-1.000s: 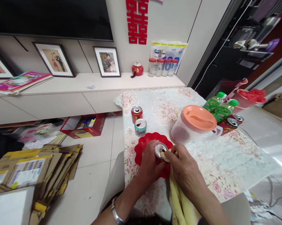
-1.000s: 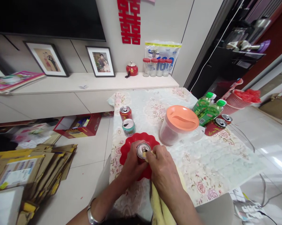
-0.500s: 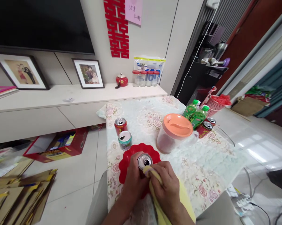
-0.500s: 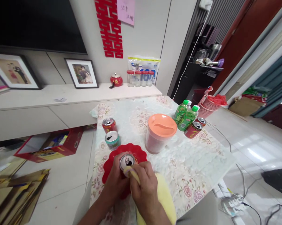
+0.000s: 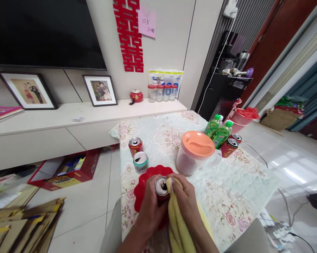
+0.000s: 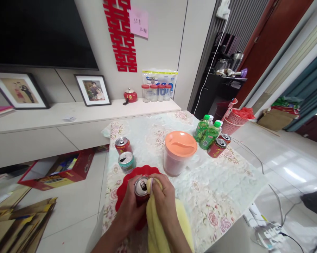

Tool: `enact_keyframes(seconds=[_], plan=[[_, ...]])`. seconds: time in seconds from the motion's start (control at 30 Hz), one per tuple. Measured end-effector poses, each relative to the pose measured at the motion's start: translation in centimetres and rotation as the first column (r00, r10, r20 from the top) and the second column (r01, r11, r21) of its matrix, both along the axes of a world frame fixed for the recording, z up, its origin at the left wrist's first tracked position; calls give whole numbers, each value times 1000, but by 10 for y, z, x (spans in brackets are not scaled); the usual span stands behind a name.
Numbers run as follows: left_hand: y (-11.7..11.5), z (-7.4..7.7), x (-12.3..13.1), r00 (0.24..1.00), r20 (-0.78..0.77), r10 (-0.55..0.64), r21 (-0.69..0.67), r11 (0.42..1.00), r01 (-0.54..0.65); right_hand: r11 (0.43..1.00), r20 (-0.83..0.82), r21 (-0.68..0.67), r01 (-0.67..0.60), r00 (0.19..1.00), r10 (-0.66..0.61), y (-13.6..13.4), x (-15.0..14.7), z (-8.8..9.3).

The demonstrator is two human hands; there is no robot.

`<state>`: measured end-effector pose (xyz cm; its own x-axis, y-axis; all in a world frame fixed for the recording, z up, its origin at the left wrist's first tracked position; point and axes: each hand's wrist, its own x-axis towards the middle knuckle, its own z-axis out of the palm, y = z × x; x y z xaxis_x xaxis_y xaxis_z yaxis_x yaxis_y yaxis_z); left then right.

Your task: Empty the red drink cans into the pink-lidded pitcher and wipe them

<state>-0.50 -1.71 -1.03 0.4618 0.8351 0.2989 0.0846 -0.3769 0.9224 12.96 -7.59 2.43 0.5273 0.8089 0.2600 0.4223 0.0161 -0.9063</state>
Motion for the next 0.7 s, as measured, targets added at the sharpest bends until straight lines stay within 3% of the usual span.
enact_keyframes(seconds=[0.2,0.43,0.53,0.7], plan=[[-6,-7,-5,998,-53,46,47,998,-44,988,30,-144,52,998,-48,5,4,-25],[-7,-7,-11,997,-72,-35,-69,997,31,938,140,-326,114,988,-71,0,-1,-16],[-5,-4,-13,996,-77,-36,-112,993,27,946,112,-312,93,992,-60,-3,-3,-11],[1,5,-10,998,-53,-18,-133,991,11,988,-43,-154,30,998,-37,-17,-8,-3]])
